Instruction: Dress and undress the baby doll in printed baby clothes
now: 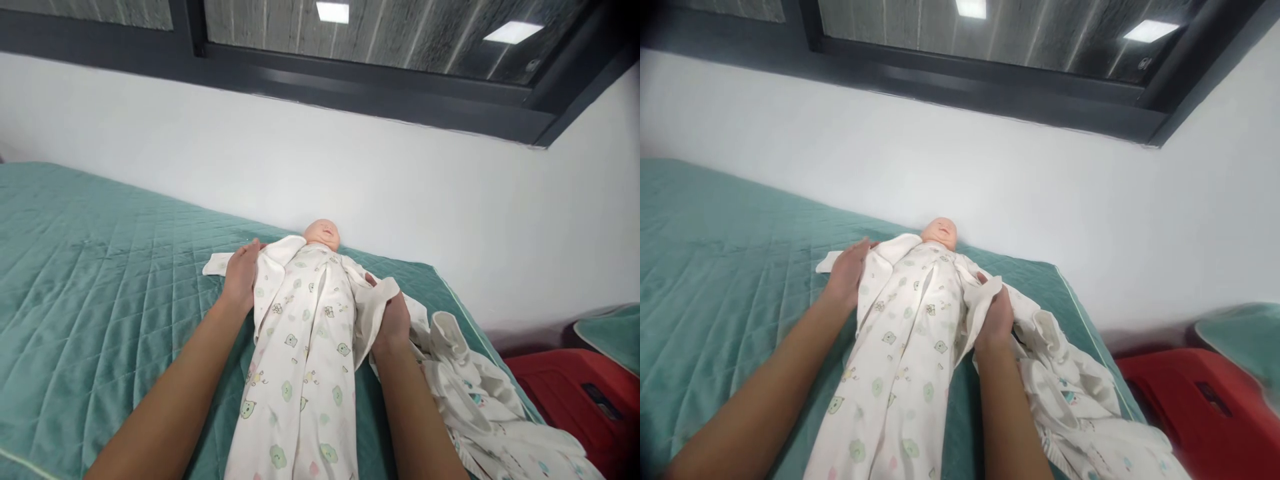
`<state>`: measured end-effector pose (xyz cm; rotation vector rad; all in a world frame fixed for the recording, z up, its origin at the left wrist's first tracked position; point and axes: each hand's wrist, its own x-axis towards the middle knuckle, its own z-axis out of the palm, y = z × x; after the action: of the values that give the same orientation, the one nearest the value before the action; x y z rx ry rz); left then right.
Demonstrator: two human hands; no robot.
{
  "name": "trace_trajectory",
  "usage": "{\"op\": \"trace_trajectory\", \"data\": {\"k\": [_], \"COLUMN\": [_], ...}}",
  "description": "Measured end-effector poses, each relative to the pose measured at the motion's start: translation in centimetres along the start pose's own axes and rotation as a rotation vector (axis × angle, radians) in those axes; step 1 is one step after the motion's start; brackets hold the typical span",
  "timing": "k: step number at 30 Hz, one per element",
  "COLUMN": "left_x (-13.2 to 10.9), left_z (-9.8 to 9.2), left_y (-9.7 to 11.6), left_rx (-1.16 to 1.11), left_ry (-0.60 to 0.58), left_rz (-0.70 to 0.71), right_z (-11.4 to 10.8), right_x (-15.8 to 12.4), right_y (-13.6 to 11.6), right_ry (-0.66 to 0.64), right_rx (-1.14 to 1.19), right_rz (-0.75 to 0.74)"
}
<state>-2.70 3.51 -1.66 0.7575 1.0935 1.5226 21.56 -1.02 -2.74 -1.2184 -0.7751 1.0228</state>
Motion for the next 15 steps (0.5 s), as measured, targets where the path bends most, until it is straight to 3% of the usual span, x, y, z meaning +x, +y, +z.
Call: {"op": "trace_trajectory", "data": {"k": [3, 6, 9, 12, 15], "left_x": [0.1, -0.3, 0.3, 1.6, 2.3], "left_z": [0.2, 0.8, 0.3, -1.6, -2.9], "left_y": [-0.3, -0.5, -0.5, -0.4, -0.4], "left_rx": [0.352, 0.715, 0.822, 0.953, 1.187], "left_ry": [0.046, -0.049, -0.059, 0.094, 0.213], "left_rz": [0.010, 0.175, 0.267, 0.348, 0.424], "right_z": [-0.4, -0.1, -0.2, -1.5, -2.9], "right_x": [0.9, 1.1, 1.3, 1.8, 2.2], "right_y": [0.7, 0.8, 0.4, -0.1, -0.3], "right_ry": [0.051, -0.069, -0.099, 0.124, 0.395], "right_rx": [-0.162, -0.506, -0.693, -0.776, -0.788], "right_rz": [-0.108, -0.293, -0.299, -0.262, -0.335]}}
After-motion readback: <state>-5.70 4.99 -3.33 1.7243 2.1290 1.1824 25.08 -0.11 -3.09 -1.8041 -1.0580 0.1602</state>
